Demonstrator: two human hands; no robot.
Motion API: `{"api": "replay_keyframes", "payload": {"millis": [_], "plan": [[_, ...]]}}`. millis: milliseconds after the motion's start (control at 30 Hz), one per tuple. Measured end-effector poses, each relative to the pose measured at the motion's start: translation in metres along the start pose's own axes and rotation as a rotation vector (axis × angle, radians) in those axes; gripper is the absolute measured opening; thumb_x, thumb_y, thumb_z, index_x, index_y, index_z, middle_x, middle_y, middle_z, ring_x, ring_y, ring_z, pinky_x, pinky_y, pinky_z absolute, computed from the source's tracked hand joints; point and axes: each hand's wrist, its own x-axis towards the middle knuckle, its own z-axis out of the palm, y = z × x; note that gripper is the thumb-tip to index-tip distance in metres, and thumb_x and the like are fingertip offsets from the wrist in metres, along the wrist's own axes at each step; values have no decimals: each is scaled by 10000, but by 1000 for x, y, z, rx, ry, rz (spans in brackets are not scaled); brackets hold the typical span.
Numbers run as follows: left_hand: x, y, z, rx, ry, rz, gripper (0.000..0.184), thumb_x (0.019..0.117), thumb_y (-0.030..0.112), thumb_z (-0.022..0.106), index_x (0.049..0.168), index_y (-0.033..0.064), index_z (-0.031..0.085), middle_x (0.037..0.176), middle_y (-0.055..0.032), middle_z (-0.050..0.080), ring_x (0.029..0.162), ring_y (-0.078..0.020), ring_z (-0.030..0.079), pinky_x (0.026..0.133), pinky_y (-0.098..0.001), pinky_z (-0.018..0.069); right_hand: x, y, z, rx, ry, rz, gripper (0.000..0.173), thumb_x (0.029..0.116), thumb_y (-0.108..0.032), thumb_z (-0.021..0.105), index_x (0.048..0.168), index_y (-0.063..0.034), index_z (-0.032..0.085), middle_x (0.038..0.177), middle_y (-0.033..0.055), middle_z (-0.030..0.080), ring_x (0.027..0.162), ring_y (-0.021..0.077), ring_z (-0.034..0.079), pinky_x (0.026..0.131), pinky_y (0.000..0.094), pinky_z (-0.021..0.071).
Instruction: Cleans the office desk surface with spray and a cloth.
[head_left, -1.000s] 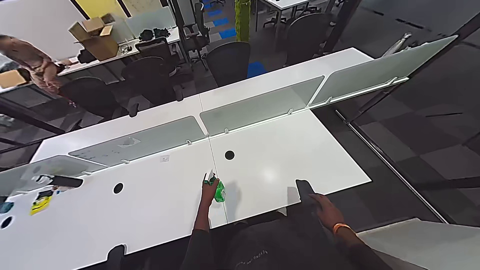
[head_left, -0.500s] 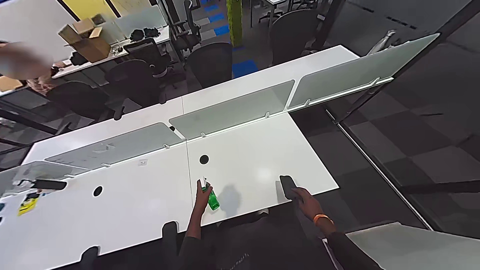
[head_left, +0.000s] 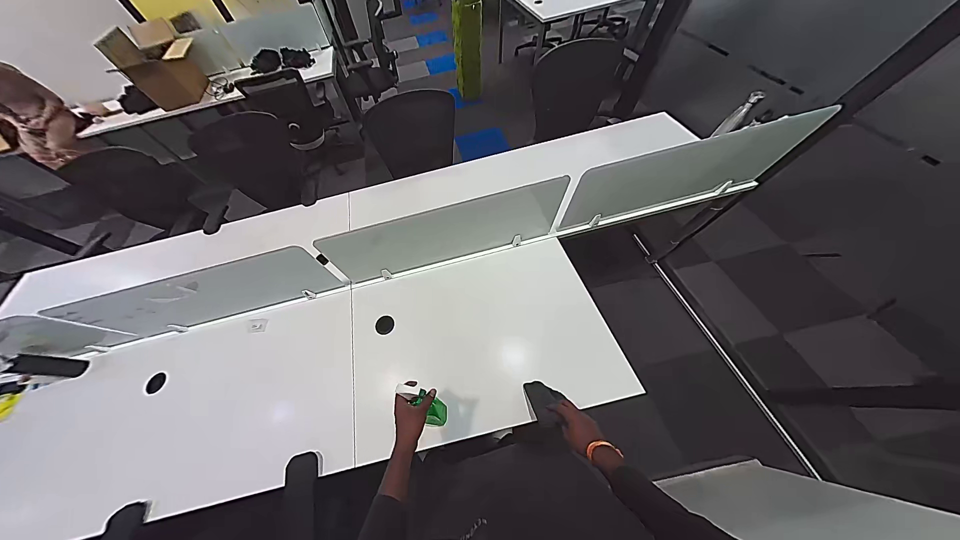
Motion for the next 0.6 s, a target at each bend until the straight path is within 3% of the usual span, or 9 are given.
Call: {"api": "replay_keyframes", "payload": {"millis": [167,333,533,600], "plan": [[-2,-8,4,-13,54,-9,663,676,144,948,1200,-72,603,1019,-171,723,933,-215,712,883,-411,597,-18,27,4,14,-49,36,495,913,-69,674,1392,-187,635,1459,123,581,1318,333,582,1063,548,507],[3,-8,12,50,43,25,529,717,117,922,1144,-65,667,1009,-156,751,933,-210,734,905,-419,602,-25,56,2,48,-41,67,474,921,-87,672,1385,-179,639,1450,124,587,1322,314,581,1084,536,493],[1,-7,16,29,95,73,437,735,167,920,1060,-27,700,947,-112,761,878,-170,737,868,-389,612,-33,54,-1,113,-16,120,475,926,-80,666,1390,-175,639,1434,139,600,1324,325,581,1108,538,474],[0,-10,13,0,116,93,435,799,160,873,1156,-23,704,1049,-115,764,969,-160,736,933,-371,602,-37,51,0,136,-16,134,479,930,-88,674,1401,-161,629,1437,134,600,1335,310,575,1125,522,465]]}}
